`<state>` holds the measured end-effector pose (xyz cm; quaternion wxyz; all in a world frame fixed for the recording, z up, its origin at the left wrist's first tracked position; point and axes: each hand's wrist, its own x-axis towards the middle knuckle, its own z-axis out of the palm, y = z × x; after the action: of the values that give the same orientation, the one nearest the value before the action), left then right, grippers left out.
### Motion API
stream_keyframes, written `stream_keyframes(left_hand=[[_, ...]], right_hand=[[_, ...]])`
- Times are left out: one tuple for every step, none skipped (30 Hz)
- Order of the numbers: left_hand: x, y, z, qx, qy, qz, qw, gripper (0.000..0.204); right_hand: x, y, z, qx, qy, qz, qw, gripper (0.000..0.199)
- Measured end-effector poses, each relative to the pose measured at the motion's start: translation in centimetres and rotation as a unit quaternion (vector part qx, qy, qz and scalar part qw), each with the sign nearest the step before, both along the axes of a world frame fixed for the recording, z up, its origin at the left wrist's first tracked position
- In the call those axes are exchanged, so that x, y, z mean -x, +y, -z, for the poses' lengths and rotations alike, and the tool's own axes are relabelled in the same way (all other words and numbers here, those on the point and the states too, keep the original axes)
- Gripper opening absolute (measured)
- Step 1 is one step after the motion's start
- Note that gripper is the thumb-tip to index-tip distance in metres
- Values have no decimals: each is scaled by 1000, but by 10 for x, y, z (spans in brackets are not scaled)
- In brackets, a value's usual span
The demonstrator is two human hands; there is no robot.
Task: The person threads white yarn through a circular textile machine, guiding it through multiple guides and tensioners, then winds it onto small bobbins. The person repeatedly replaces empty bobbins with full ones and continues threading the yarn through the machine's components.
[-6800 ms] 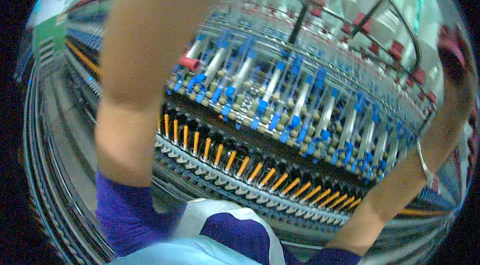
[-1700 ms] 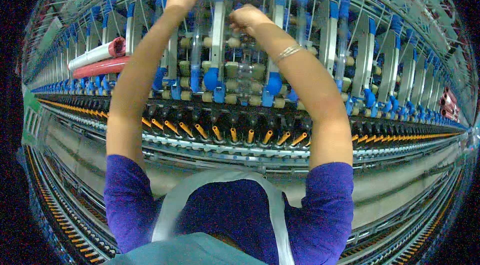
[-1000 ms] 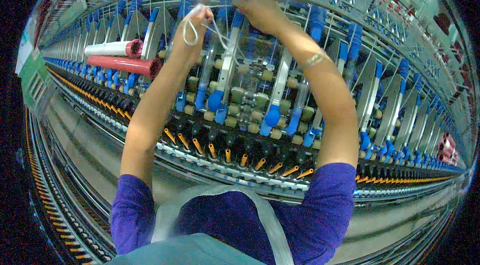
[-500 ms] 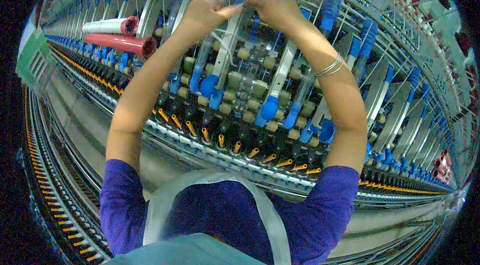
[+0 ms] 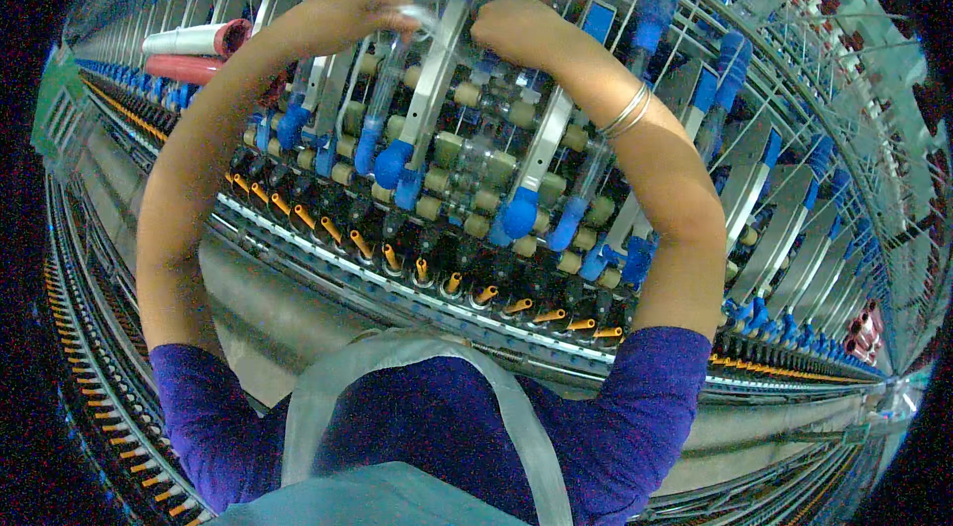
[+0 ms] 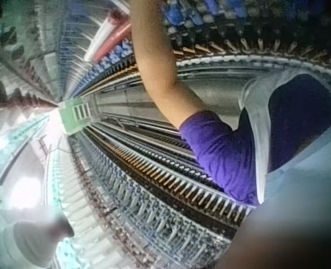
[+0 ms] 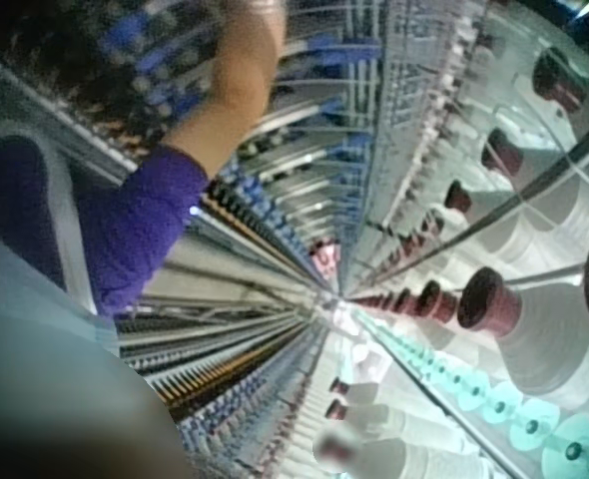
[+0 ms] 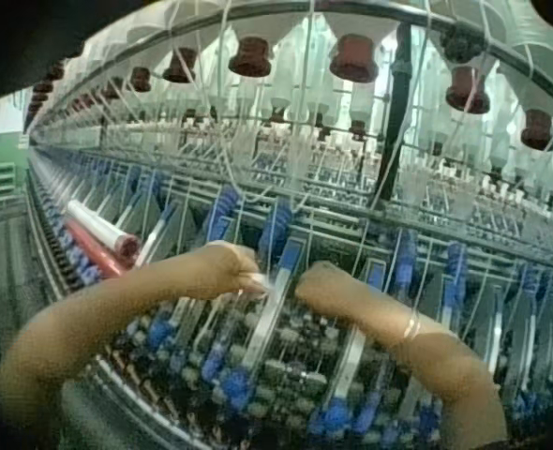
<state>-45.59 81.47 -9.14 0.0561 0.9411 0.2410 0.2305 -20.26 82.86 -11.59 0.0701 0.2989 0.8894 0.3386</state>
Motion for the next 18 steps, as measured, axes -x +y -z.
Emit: stream_keyframes(left_hand=[[-2,3,3,-2,-39,8,999,24],[-7,4,7,55,-92,9,994,23],[-14,3,11,103,-161,12,982,22],[-22,-1,16,143,-238,9,961,23],[-29,-8,19,189,-262,-40,946,24],[-36,-15,19,276,-331,-2,902,23],[-41,-24,18,353,-399,15,846,22],[-42,-35,14,440,-440,21,782,21],[-39,-47,11,430,-502,14,750,14],[-23,-56,1,508,-530,99,672,8],[-8,-70,-1,496,-595,139,617,7],[17,-85,1,530,-610,268,525,7],[38,-109,20,489,-713,238,442,10],[61,-131,43,522,-679,336,394,14],[73,-157,83,487,-744,214,406,15],[85,-181,130,491,-770,130,386,20],[86,-202,186,456,-813,-135,336,14],[99,-228,238,586,-694,-83,410,15]], right_hand=[[1,1,3,3,-3,4,1000,11],[2,2,5,6,-5,9,1000,11],[3,2,6,12,-10,13,1000,12],[4,2,7,19,-15,18,1000,12],[5,1,7,25,-20,23,999,13],[5,0,8,35,-9,16,999,13],[5,0,9,45,2,8,999,13],[5,0,10,54,13,0,998,13],[5,0,12,47,3,-5,999,13],[4,1,14,41,-6,-11,999,13],[4,3,16,35,-14,-18,999,13],[4,5,18,44,-12,-12,999,13],[4,7,20,54,-10,-7,998,13],[5,9,21,61,-9,-3,998,13],[6,10,20,87,-7,13,996,12],[7,7,18,109,-6,31,994,12],[7,3,12,130,-6,26,991,12],[8,-6,6,107,29,30,993,12]])
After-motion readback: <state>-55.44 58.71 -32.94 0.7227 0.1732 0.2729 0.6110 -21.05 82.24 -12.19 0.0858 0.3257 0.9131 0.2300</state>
